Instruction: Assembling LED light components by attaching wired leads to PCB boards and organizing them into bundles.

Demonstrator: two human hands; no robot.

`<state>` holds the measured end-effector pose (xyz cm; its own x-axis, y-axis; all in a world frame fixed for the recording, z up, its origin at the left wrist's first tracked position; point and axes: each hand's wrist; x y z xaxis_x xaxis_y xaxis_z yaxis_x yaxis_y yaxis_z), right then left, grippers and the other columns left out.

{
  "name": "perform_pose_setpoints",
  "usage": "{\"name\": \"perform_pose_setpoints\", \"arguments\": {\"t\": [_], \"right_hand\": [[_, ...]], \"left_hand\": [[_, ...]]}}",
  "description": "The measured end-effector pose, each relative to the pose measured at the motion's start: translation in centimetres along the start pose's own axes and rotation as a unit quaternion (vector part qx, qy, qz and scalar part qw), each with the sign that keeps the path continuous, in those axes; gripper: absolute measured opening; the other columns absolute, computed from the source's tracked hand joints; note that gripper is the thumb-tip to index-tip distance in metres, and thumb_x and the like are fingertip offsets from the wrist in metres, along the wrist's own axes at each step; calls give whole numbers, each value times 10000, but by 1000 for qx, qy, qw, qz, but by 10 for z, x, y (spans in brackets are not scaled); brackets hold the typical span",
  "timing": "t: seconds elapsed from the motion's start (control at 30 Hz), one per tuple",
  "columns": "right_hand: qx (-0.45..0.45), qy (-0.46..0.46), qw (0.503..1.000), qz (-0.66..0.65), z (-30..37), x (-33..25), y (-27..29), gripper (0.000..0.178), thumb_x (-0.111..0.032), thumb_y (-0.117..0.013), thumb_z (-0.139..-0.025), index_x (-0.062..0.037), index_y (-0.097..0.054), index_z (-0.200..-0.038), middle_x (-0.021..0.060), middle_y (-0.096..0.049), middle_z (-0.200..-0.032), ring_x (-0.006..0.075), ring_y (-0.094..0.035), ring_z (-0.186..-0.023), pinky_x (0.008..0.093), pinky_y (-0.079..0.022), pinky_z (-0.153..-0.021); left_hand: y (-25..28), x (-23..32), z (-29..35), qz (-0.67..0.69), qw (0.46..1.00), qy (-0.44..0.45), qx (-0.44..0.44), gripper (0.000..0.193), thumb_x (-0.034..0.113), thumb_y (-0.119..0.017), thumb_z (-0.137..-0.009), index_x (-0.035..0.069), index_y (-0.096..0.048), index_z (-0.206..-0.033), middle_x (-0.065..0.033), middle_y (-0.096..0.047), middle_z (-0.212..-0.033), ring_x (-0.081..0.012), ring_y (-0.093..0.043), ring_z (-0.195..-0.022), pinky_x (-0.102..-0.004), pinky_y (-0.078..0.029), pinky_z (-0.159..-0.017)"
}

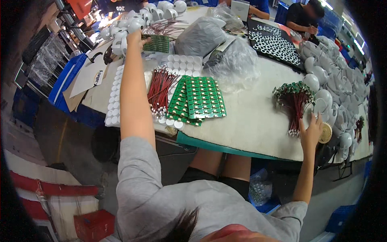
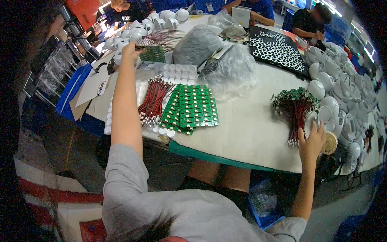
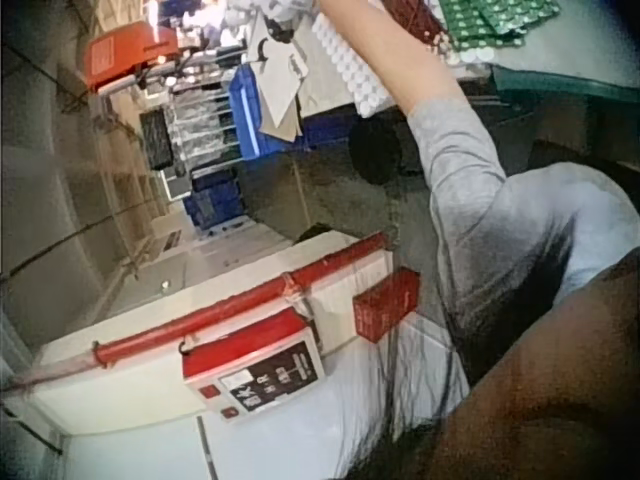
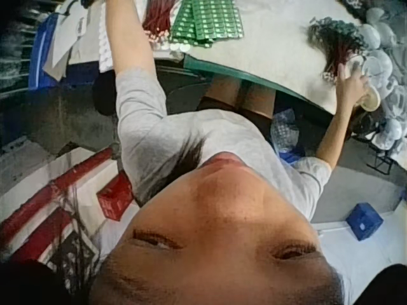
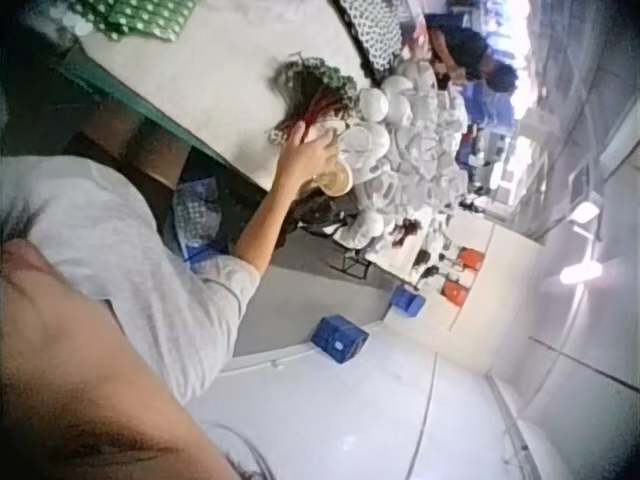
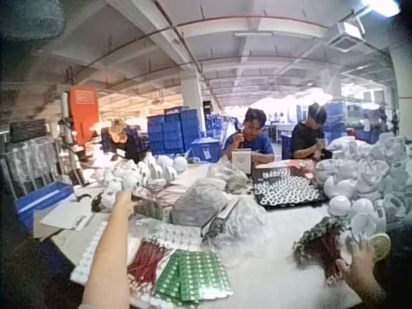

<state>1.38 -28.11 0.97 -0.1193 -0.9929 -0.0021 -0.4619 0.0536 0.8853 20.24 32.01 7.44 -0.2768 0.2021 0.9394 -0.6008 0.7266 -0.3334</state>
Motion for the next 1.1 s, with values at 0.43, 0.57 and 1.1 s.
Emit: {"name": "perform_pose_setpoints", "arguments": {"t": [0.43,0.57,1.1], "right_hand": [[-349,-1,361,-865,-24,-191,25,510,-390,-367,-832,38,-396,-1109,171,-484,-1071,249,-477,-983,375,-402,-797],[-503,89,-55,-858,-56,-208,-24,496,-409,-363,-835,23,-415,-1073,162,-498,-1050,234,-518,-904,356,-438,-747],[-229,38,550,-803,-12,-198,-71,174,-199,-402,-843,-80,-495,-928,44,-537,-814,152,-522,-637,287,-456,-511]], "left_hand": [[-11,7,263,304,937,-137,-104,267,-34,-485,-668,67,-362,-882,-87,-462,-798,-193,-512,-713,-332,-475,-621],[-10,-29,332,340,905,-22,-255,284,98,-533,-691,98,-382,-931,-94,-511,-876,-235,-525,-785,-361,-464,-661],[-16,1,318,5,903,162,-398,562,476,-305,-836,-25,-415,-1066,-155,-555,-888,-179,-585,-697,-251,-481,-580]]}}
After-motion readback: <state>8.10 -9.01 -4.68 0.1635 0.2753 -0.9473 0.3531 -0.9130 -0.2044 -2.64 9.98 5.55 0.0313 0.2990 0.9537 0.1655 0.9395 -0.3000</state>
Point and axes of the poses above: each hand's wrist, its own z-axis away from the middle knuckle, its own y-axis out of the back of the hand, x = y × z
